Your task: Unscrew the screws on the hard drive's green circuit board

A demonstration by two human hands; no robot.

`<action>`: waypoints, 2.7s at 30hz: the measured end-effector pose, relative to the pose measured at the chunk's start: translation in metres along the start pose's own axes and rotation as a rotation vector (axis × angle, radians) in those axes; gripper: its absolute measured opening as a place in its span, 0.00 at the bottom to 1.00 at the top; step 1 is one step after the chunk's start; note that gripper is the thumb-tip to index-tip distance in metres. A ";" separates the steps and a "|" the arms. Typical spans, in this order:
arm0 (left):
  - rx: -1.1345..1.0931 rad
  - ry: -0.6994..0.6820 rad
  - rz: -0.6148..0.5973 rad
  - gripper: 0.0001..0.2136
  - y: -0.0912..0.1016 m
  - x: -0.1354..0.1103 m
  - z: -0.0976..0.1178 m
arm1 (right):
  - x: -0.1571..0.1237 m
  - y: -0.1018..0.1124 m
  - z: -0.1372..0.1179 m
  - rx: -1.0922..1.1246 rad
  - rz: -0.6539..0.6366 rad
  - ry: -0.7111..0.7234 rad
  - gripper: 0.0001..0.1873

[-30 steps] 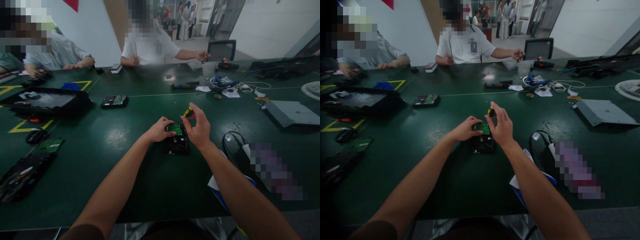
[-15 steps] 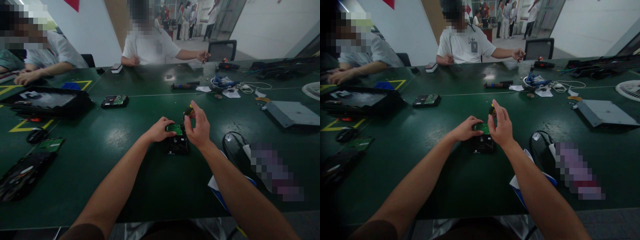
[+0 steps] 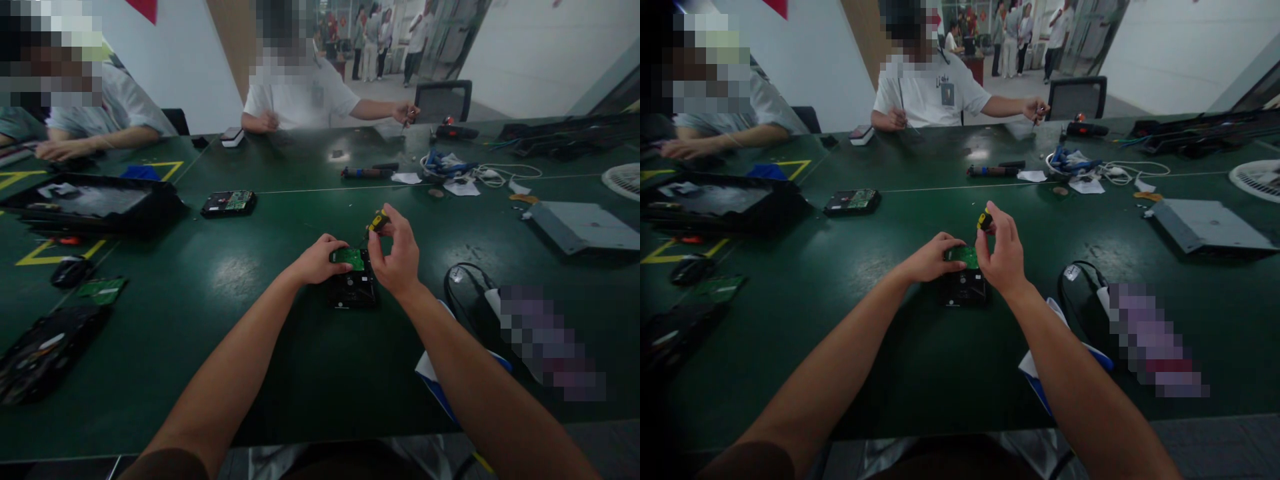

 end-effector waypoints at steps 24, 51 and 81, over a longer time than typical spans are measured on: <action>0.033 -0.011 0.000 0.30 0.000 0.000 0.001 | -0.001 0.000 -0.001 0.014 0.013 0.019 0.34; 0.011 0.004 0.002 0.29 0.000 0.000 0.001 | 0.000 -0.001 -0.001 0.018 -0.019 -0.001 0.31; 0.007 -0.006 -0.003 0.30 -0.001 0.000 -0.001 | -0.003 -0.005 0.002 0.046 -0.030 -0.006 0.33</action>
Point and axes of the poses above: each hand's wrist, its own x-axis towards the middle knuckle, its own y-axis out of the back of the hand, z = x × y, the point moved 8 cm from there along x, towards the middle knuckle, and after that the axes turned 12 degrees about -x, right-handed, at the moved point
